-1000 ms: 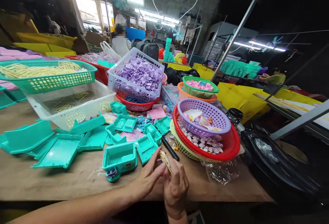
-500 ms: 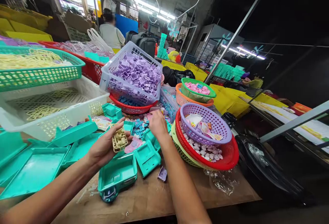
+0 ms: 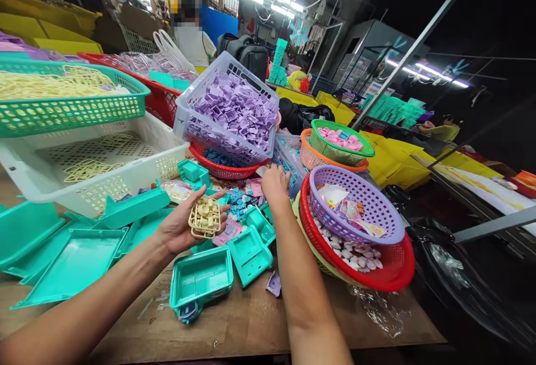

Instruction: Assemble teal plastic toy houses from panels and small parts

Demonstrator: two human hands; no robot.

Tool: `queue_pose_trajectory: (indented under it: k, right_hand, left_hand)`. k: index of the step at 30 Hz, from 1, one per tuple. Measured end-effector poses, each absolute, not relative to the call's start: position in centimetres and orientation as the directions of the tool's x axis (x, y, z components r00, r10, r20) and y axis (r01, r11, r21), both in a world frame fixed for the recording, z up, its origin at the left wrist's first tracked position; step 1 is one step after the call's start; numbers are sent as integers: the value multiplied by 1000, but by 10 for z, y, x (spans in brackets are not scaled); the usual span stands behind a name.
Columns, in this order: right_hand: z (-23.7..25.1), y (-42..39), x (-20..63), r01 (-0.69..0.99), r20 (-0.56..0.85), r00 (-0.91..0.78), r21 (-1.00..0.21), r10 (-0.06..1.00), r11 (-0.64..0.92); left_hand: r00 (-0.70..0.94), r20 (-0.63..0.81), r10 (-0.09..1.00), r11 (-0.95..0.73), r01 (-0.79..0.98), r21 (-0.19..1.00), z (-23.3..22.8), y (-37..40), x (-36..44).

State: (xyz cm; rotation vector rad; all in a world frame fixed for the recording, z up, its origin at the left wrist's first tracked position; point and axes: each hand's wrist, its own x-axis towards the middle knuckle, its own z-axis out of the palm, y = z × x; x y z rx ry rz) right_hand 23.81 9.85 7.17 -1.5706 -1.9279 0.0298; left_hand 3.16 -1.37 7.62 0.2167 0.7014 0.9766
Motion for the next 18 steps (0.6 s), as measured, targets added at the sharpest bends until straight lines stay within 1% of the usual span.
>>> queue_pose_trajectory:
  k: [3,5,6,9,12,15,18]
  right_hand:
    - [83,41,229,937,507,-58,-270,860,222]
    - [81,-2,215,945,572,-119,-186,812,270]
    - [77,-22,207,936,580,-164,-164,798,311]
    - [61,-68,186,893,526,-288,-155,800,423]
    - [49,-89,175,871,481,-337,-167,810,462]
    - [45,-94,177,848,481,-371,-173,794,501]
    - [46,-89,189,775,517,-447,-184,730,605]
  left_hand:
    - [353,-467,811,565,-680,467,78,-11,39]
    - [338,-480,810,562,-682,468,79,-11,45]
    - [333,-478,813,556,-689,465,80,-11,48]
    - [295,-474,830,522,-710,472,81,-13,55]
    - [280,-485,829,522,-697,491,83,-17,57]
    - [333,-457,825,545,-684,485,83,-19,52]
    - [398,-434,808,582,-648,491,81,-20,42]
